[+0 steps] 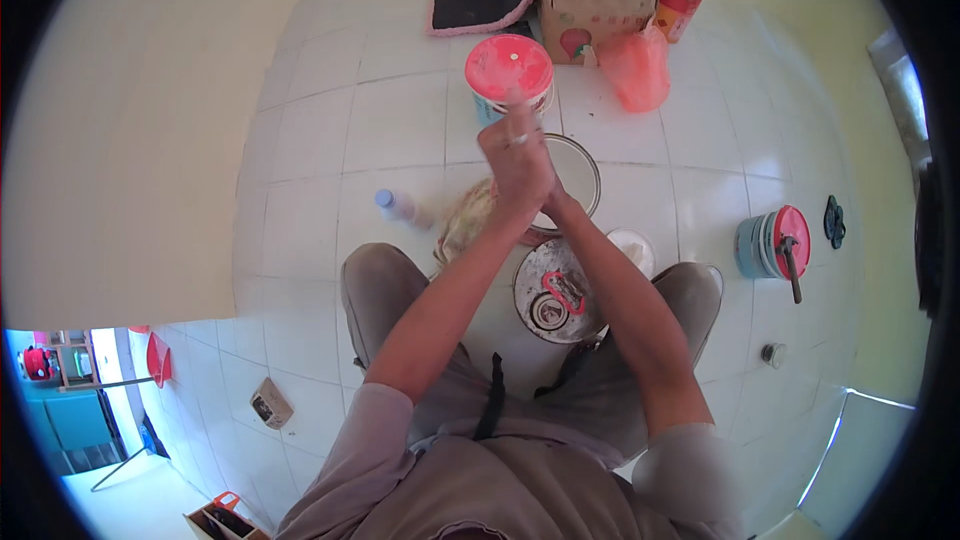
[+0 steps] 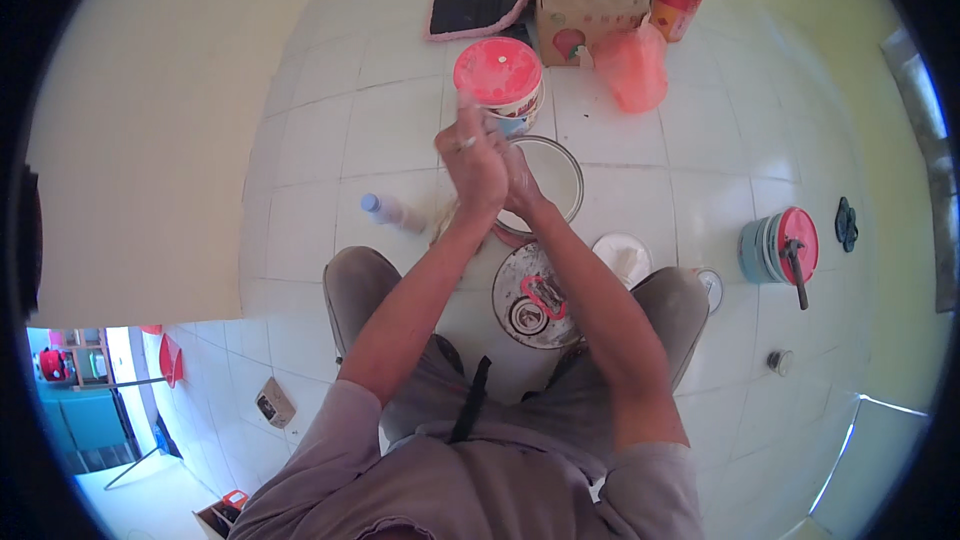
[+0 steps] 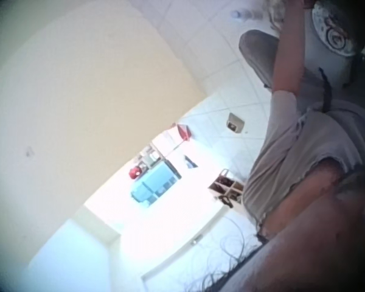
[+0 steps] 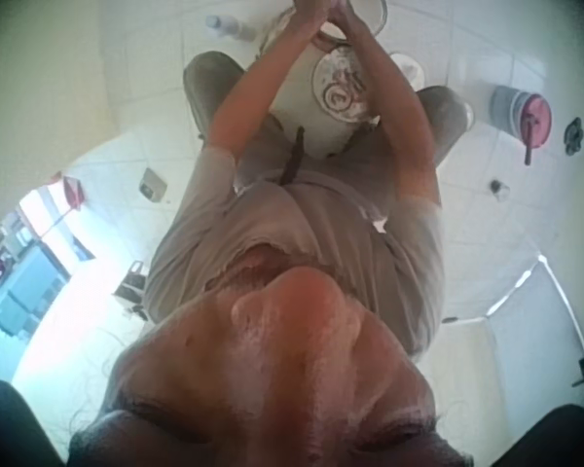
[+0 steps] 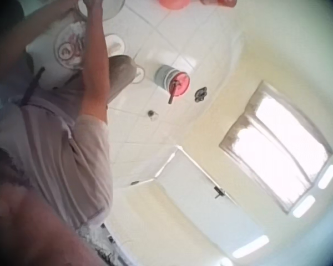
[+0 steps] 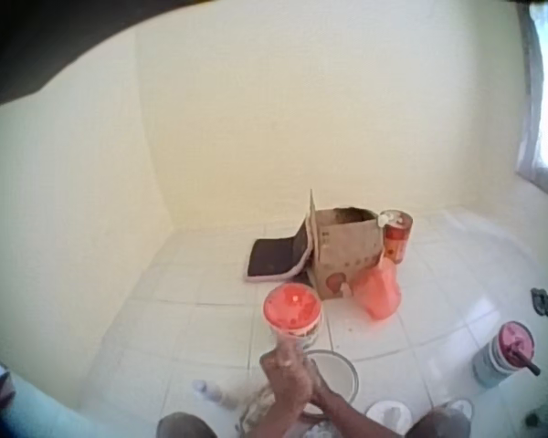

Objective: The person opens a paint can, stirs the paint with a stick, rubs their hands clean, unwraps a plastic bottle, and pours liquid from the bottle into the paint can while stirring.

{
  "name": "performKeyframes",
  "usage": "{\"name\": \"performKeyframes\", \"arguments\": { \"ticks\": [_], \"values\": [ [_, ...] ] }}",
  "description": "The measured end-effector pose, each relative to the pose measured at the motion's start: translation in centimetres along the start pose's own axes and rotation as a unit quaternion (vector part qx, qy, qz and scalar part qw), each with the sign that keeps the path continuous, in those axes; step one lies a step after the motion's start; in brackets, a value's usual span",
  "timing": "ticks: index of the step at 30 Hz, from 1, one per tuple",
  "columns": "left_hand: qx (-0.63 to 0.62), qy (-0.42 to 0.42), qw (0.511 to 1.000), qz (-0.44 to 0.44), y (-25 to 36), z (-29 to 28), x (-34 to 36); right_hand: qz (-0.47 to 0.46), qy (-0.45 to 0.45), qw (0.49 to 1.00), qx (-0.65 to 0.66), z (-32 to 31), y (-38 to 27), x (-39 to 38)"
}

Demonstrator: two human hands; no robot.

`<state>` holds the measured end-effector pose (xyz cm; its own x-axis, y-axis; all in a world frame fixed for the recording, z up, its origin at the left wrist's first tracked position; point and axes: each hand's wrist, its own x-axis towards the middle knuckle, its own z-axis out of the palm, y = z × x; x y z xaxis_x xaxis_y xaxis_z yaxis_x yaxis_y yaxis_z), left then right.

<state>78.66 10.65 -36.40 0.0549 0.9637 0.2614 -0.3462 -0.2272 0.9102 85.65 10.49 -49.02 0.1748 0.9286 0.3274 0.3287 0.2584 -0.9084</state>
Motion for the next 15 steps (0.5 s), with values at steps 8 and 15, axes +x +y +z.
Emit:
{"name": "performKeyframes", "arguments": {
  "ticks": [8, 15],
  "values": [
    [-0.036, -0.022, 0.998, -0.056, 0.2, -0.9, -0.2, -0.047, -0.082, 0.996, 0.006, -2.7, -2.1, -2.0],
    [-0.010, -0.050, 0.997, 0.059, -0.6, 0.7, -2.0, -0.024, 0.002, 0.998, 0.055, -0.9, 2.1, -1.2]
  ]
}}
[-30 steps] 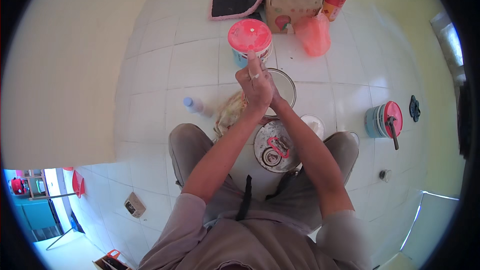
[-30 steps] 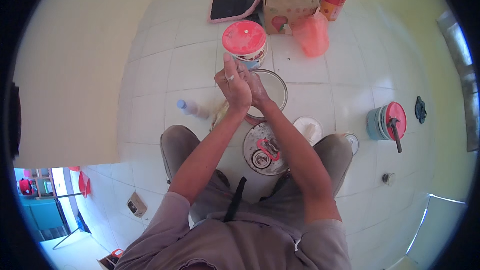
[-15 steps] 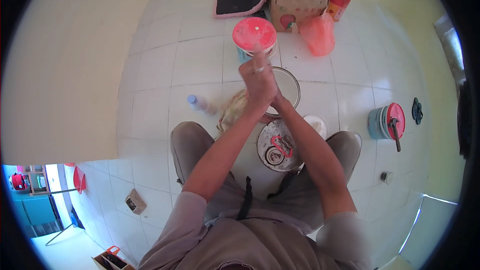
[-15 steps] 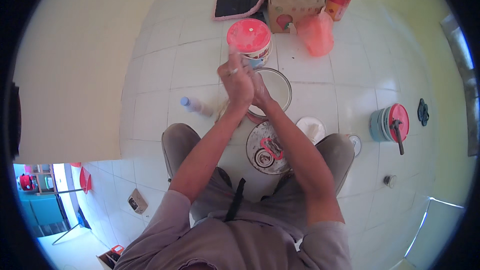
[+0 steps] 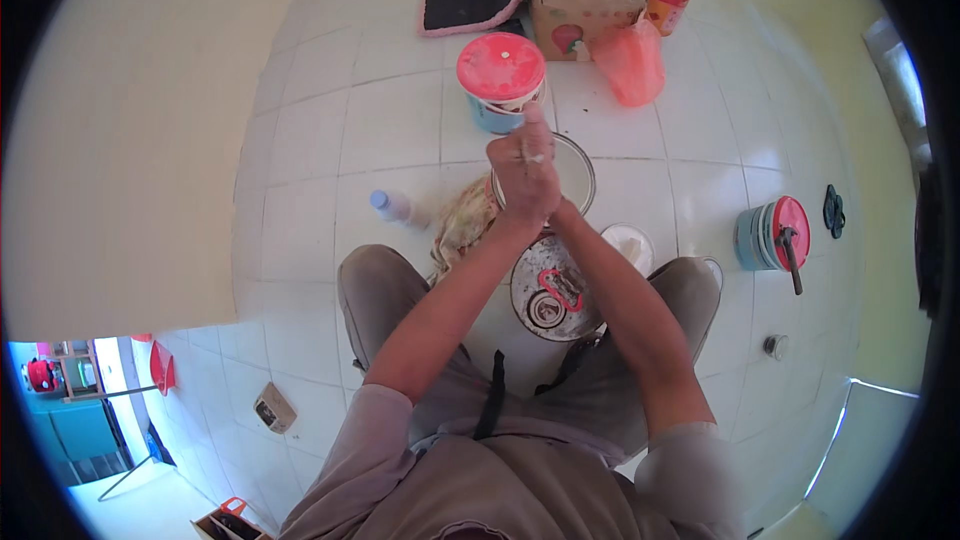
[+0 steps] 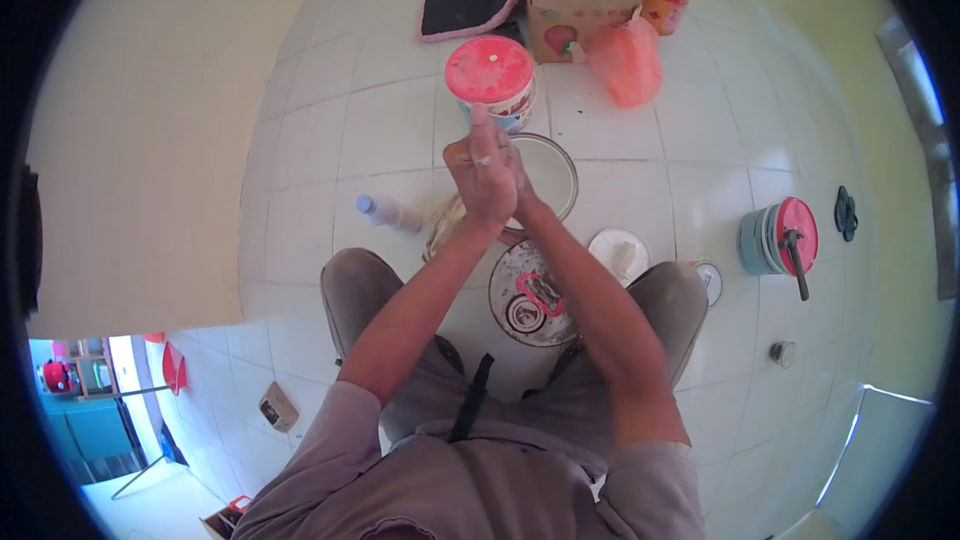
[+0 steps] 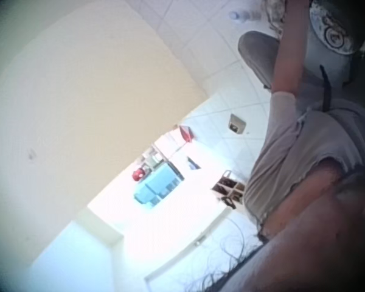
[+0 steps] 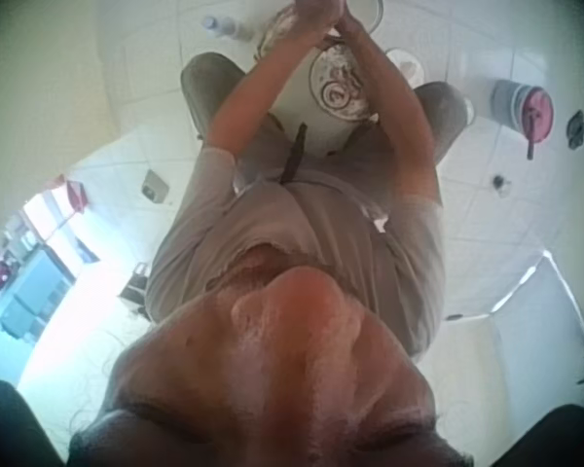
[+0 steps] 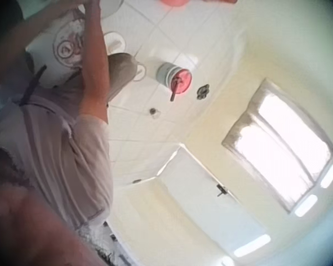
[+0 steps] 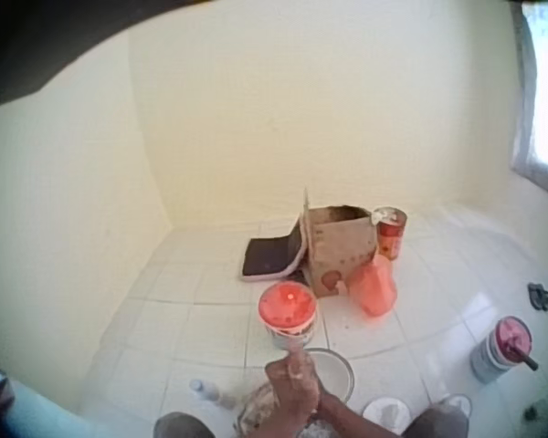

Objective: The person opens a paint can, stirs the paint with a stick, rubs their hands clean, unwraps a plastic bottle, and pours liquid from the bottle into the paint can while stirring.

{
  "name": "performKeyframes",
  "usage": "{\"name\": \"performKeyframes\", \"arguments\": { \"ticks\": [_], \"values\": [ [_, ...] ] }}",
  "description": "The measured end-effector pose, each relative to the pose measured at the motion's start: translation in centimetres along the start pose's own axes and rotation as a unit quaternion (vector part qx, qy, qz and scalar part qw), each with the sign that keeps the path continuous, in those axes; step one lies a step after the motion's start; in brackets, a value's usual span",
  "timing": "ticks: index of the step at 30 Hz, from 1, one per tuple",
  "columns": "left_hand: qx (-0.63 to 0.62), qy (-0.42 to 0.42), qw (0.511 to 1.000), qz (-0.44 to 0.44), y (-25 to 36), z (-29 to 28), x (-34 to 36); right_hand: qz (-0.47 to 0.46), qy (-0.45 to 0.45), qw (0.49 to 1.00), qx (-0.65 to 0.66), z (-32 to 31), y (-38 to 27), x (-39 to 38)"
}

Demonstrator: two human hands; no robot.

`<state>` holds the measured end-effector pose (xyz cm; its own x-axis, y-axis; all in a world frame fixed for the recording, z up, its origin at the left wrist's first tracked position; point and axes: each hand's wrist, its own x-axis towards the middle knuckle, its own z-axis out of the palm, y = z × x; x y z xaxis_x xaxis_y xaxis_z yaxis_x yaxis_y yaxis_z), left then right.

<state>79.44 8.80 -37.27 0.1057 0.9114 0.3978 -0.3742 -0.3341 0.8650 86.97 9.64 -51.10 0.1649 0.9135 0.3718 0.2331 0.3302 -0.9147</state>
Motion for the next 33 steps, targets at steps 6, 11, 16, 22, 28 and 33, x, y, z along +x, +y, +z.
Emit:
{"name": "performKeyframes", "arguments": {
  "ticks": [6, 11, 16, 22, 28, 33],
  "values": [
    [0.007, -0.009, 0.996, -0.087, 1.5, 0.1, 1.7, 0.008, -0.051, 0.997, -0.062, -1.4, -2.8, -0.6],
    [-0.043, 0.034, 0.994, -0.097, 0.2, 0.0, 1.2, -0.042, -0.035, 0.993, -0.103, -1.3, 0.0, 1.2],
    [0.171, -0.070, 0.982, -0.026, 0.6, 1.7, 3.4, 0.001, 0.048, 0.999, -0.018, 1.3, -1.4, -1.1],
    [-0.031, 0.034, 0.992, -0.116, -0.3, 2.5, 3.6, 0.011, -0.063, 0.982, -0.176, -3.9, -3.2, 1.0],
    [0.117, -0.025, 0.993, 0.008, 0.0, 2.8, 3.1, -0.001, 0.026, 0.989, -0.143, -1.2, -1.5, -0.9],
    [-0.016, 0.045, 0.991, -0.128, 0.2, 1.4, 3.7, 0.081, -0.159, 0.976, -0.123, -3.7, -4.4, 1.3]
  ]
}}
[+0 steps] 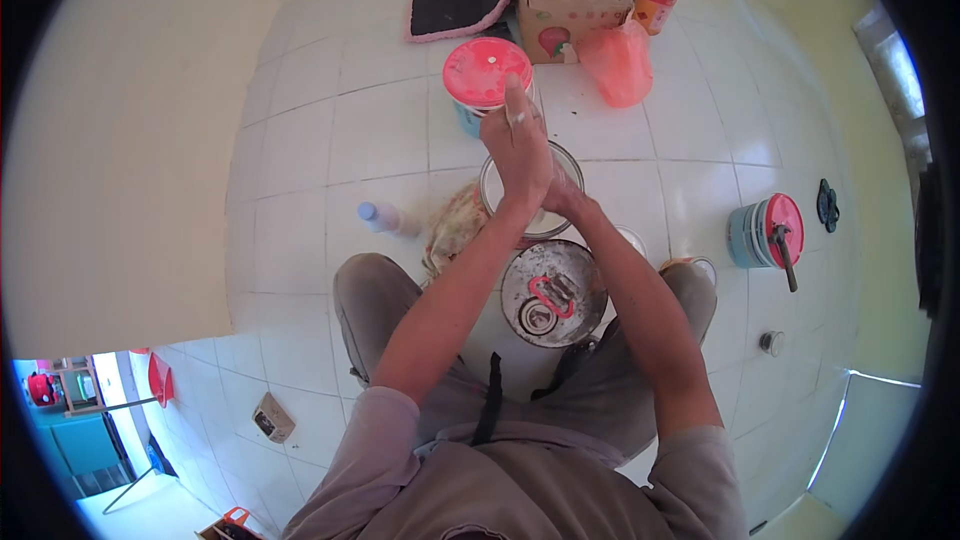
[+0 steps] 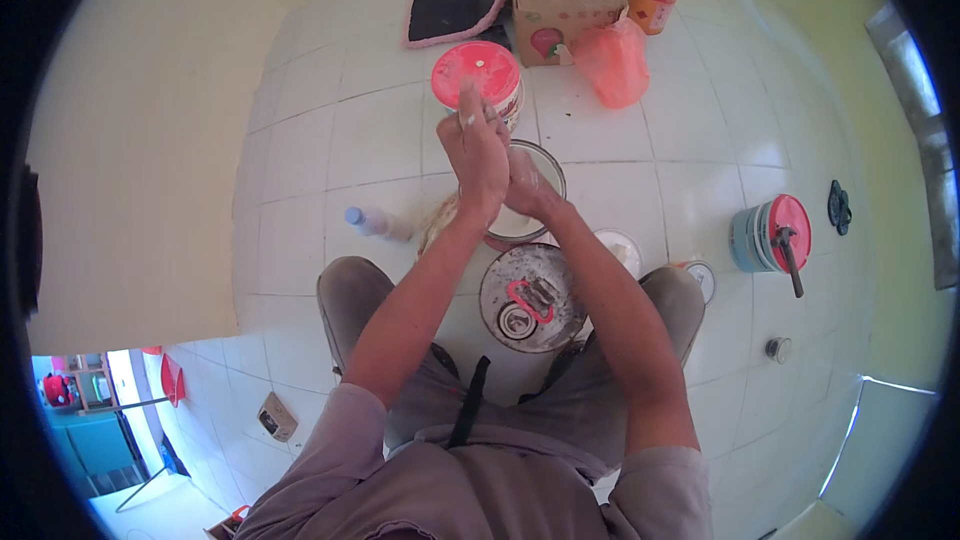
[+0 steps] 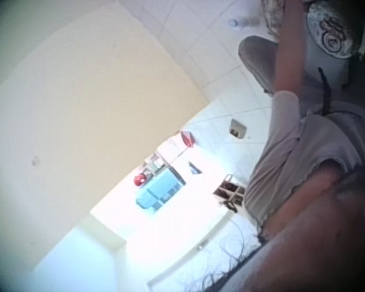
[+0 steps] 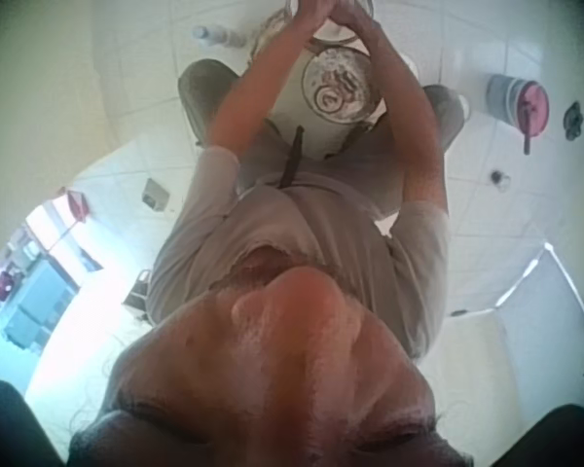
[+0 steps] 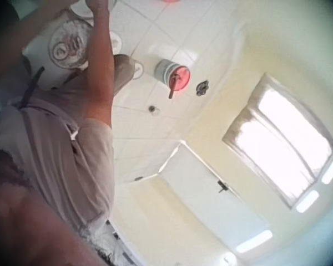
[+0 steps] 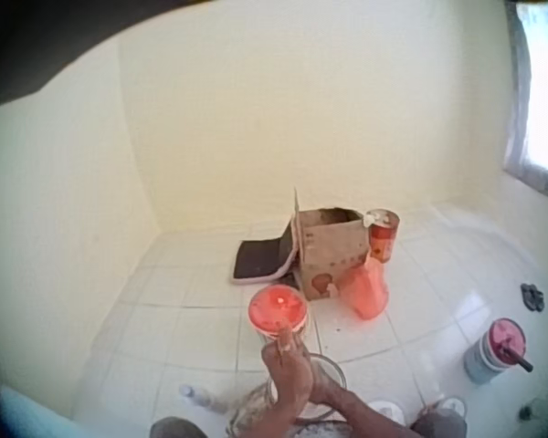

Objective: The person opens a paint can, stirs the paint with a stick, rubs their hands clean, unwraps a plastic bottle, and pours liquid from the bottle into the paint can while stirring.

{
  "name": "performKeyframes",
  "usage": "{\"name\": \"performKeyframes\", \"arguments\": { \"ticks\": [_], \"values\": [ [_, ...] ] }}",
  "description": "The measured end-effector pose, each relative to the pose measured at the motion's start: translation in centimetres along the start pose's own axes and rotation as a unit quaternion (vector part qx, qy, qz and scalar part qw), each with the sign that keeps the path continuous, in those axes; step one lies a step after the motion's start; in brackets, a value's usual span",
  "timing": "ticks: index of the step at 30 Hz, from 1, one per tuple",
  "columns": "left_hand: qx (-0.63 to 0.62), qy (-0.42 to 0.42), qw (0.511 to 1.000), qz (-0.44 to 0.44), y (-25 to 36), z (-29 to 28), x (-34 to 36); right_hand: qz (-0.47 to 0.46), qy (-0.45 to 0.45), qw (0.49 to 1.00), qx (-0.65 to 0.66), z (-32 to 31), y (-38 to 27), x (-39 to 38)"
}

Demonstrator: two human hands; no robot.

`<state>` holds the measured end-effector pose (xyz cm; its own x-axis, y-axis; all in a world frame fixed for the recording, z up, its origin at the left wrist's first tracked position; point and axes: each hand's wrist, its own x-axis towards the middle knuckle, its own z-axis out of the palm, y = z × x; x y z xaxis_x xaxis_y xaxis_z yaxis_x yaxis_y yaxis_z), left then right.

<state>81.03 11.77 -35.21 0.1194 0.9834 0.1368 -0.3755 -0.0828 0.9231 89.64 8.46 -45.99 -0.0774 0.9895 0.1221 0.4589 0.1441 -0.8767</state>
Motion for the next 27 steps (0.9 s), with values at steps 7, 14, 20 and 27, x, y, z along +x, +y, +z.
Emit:
{"name": "performKeyframes", "arguments": {
  "ticks": [7, 14, 20, 27],
  "values": [
    [0.209, -0.081, 0.960, 0.170, -0.1, 3.2, -0.7, 0.092, 0.243, 0.918, 0.299, 5.5, 5.8, 2.3],
    [0.012, -0.002, 0.999, 0.033, 0.6, 0.5, -1.3, 0.110, 0.049, 0.993, -0.006, -0.6, -2.1, 2.0],
    [0.130, -0.093, 0.983, 0.090, 0.7, 2.0, 0.2, -0.047, 0.141, 0.983, 0.111, 4.2, 3.9, 0.1],
    [-0.031, -0.011, 0.993, 0.115, -0.5, 1.6, -3.0, -0.064, 0.139, 0.988, -0.006, 1.1, 0.3, 0.2]
  ]
}}
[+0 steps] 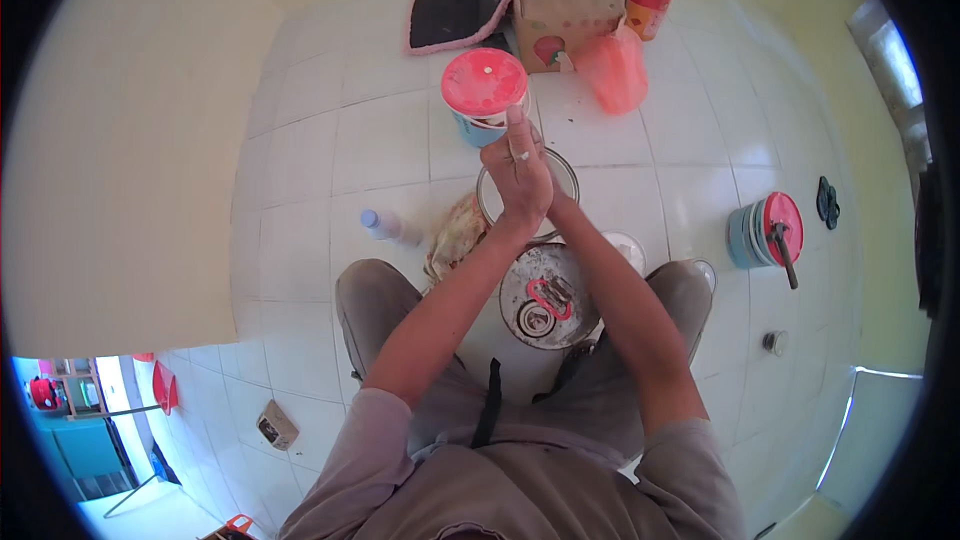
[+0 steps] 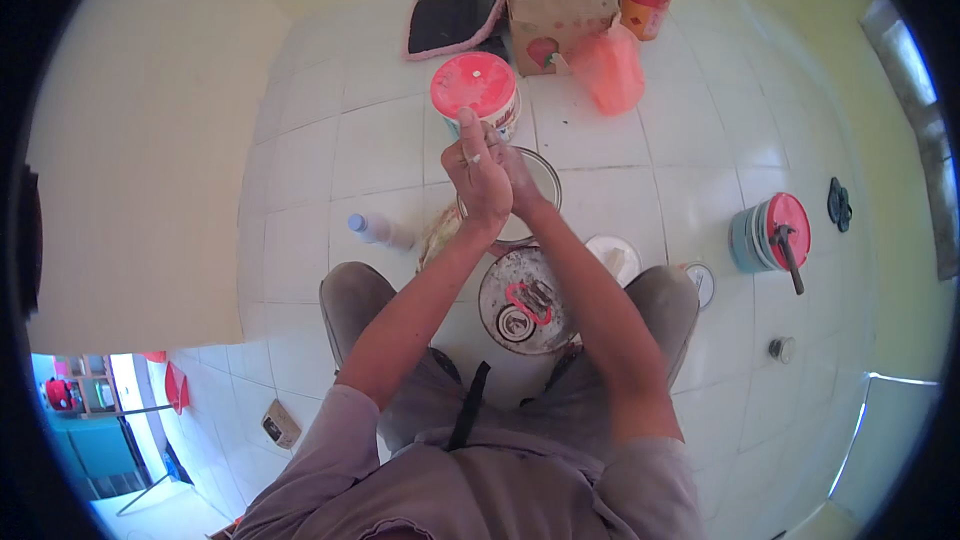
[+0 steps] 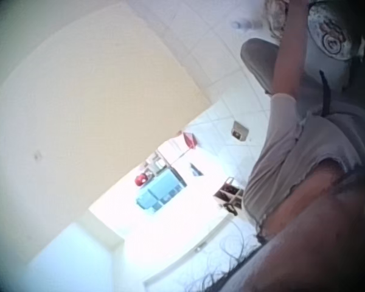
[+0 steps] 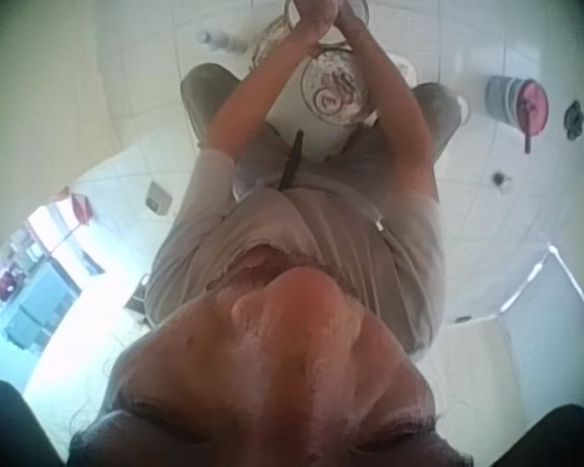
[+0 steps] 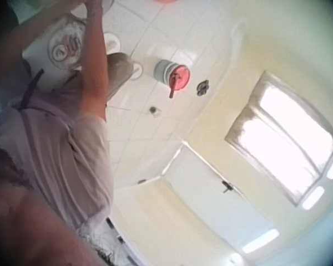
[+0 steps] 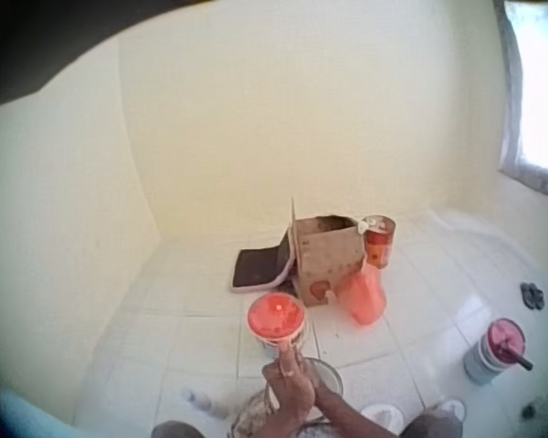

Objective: The person opens a paint can, stirs the paint with a stick, rubs their hands clean, unwraps a plastic bottle, and pours liquid from the bottle into the paint can while stirring.

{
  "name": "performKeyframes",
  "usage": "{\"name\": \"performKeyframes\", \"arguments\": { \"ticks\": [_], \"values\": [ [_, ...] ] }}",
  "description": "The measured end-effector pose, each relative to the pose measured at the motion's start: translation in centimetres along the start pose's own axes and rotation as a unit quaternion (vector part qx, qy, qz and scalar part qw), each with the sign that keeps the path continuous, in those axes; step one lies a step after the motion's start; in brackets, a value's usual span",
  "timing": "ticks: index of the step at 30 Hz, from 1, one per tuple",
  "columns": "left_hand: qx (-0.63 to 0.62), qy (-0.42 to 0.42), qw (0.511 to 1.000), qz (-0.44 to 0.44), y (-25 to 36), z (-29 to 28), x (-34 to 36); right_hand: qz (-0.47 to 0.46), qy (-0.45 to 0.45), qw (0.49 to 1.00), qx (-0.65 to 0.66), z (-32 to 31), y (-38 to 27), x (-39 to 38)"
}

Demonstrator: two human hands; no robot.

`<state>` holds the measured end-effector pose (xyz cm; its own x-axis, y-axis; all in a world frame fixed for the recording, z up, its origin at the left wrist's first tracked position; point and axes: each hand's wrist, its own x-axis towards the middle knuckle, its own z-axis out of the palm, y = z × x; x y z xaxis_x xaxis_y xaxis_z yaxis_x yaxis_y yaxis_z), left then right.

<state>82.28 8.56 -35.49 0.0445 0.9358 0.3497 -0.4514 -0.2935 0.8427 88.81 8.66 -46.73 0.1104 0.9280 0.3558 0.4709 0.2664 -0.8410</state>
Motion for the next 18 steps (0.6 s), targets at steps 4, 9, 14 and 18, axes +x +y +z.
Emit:
{"name": "performKeyframes", "arguments": {
  "ticks": [4, 9, 14, 18],
  "values": [
    [0.138, -0.066, 0.987, 0.043, -0.2, -0.6, 1.9, 0.028, 0.044, 0.994, 0.099, 3.2, 0.3, -0.9],
    [-0.014, 0.012, 0.991, -0.130, 0.2, -0.5, 2.6, 0.031, -0.042, 0.998, 0.043, -0.9, -0.9, -0.1],
    [0.050, -0.032, 0.998, 0.014, -1.1, -1.8, 0.0, 0.014, 0.061, 0.995, 0.077, 3.5, 1.2, -0.4],
    [0.101, -0.079, 0.989, -0.068, -0.2, -1.3, 2.5, 0.052, 0.022, 0.991, 0.123, 3.2, 2.5, -1.9]
  ]
}}
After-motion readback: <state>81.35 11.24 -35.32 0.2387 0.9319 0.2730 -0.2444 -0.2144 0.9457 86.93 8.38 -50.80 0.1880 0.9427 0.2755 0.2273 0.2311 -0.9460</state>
